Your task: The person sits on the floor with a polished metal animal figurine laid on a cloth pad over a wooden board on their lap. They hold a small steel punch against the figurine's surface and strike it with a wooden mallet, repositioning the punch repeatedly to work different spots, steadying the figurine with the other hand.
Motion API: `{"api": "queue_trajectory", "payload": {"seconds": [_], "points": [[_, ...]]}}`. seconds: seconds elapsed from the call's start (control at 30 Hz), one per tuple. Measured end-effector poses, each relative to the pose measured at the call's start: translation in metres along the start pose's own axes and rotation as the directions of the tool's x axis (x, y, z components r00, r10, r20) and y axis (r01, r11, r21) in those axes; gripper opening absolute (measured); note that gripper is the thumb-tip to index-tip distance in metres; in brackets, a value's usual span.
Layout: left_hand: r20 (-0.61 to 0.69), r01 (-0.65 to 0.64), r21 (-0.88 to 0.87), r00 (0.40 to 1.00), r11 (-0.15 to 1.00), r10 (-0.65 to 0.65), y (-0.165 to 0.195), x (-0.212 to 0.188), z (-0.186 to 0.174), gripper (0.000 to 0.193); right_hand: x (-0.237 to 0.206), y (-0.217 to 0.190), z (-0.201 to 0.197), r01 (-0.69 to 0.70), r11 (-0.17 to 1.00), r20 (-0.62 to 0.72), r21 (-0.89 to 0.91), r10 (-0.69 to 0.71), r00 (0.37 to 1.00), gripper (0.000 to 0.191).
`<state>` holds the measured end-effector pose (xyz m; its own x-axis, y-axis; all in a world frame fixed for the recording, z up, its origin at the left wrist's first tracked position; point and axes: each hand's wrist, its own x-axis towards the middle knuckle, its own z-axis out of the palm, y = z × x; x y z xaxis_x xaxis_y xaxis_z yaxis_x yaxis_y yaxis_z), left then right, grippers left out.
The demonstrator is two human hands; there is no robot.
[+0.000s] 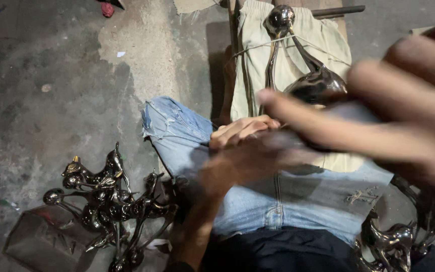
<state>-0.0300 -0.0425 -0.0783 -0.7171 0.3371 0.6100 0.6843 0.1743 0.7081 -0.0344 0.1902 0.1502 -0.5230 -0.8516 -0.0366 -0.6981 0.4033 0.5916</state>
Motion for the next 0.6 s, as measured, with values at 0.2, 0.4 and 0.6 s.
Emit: {"api": "queue_trajectory", "payload": {"seconds": [0.2,0.4,0.6], "points": [[-0.140,0.041,-0.210,0.988,0.977,-0.072,0.010,0.016,-0.003,0.029,-0.036,0.002,0.039,-0.324,0.798,0.069,0.508,0.338,0.939,0.071],[-0.227,-0.079,-0.197,0.973,0.977,0.033,0.013,0.021,0.002,0.019,-0.064,-0.008,0.073,-0.378,0.684,0.081,0.624,0.425,0.902,0.070],[-0.310,-0.284,0.276,0.878,0.918,0.365,0.006,0.028,0.007,0.045,-0.081,-0.019,0.091,-0.406,0.587,0.100,0.700,0.483,0.870,0.069]]}}
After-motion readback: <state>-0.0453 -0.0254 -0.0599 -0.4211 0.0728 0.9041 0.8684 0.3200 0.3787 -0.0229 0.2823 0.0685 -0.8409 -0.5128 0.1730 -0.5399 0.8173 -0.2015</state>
